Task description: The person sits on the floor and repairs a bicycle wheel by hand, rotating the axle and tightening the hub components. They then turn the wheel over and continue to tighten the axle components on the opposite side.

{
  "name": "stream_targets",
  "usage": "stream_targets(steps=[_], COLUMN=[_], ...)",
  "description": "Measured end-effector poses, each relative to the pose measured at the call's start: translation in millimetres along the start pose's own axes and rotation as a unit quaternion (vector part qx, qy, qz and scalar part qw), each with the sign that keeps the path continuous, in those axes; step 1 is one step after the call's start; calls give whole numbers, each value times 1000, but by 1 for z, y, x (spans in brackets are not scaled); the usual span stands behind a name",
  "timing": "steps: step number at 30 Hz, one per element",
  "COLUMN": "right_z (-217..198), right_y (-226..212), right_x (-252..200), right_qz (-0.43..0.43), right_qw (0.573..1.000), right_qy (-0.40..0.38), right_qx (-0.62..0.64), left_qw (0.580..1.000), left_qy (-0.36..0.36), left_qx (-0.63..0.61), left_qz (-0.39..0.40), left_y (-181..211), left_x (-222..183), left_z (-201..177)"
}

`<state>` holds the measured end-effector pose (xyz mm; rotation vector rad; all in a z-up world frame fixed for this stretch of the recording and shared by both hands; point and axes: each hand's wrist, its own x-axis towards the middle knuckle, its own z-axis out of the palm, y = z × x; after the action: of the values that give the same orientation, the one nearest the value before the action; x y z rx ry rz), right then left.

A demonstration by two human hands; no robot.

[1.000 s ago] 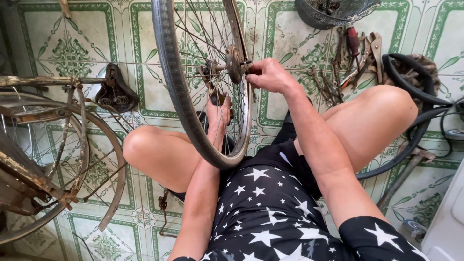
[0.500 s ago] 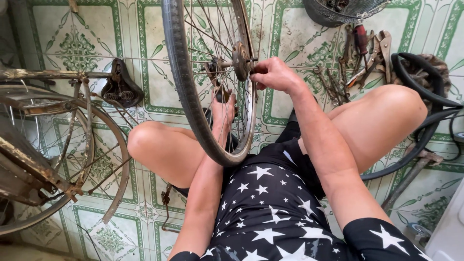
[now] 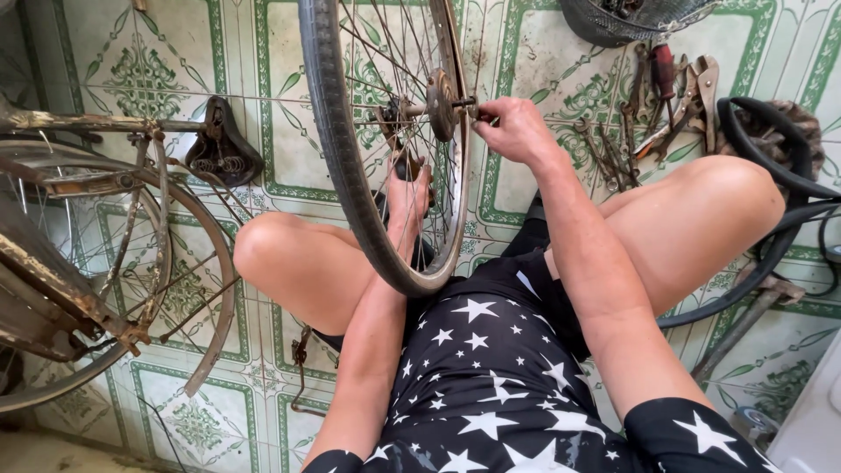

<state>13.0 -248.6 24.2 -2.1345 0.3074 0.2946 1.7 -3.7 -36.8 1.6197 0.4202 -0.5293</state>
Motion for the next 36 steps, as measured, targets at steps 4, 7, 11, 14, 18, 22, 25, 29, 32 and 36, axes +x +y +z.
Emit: stream_targets(steps=[4,7,11,14,18,22,25,29,32,36], right_z=[0,0,0,2,4,3,-2,-11,-14,-17], right_y=[-2,-7,-9,-8,-7,-10,-16,-26,-31,-37], right_x=[2,1,4,6,7,6,2,0,-1,-2], right_qz=[-76,-87,-104,-102,-96,-100,-79,-3,26,98], right_qw=[995,994,991,991,992,992,996,998,995,971], right_qy=[59,63,72,73,67,67,35,-43,-65,-117], right_qx=[-18,-20,-42,-49,-48,-47,-22,40,69,185], left_qw=[998,983,971,997,974,986,999,962,983,987], left_qy=[-17,4,18,-5,5,7,-11,1,4,18], left_qx=[-61,-179,-228,-73,-220,-158,-40,-264,-177,-153], left_qz=[4,-44,-64,-3,-43,-50,11,-75,-51,-38], left_y=[2,-8,-15,-13,-8,4,5,-5,-9,-11], left_x=[-3,4,11,5,6,-3,-9,10,6,7], left_z=[2,2,5,3,5,5,3,3,3,5])
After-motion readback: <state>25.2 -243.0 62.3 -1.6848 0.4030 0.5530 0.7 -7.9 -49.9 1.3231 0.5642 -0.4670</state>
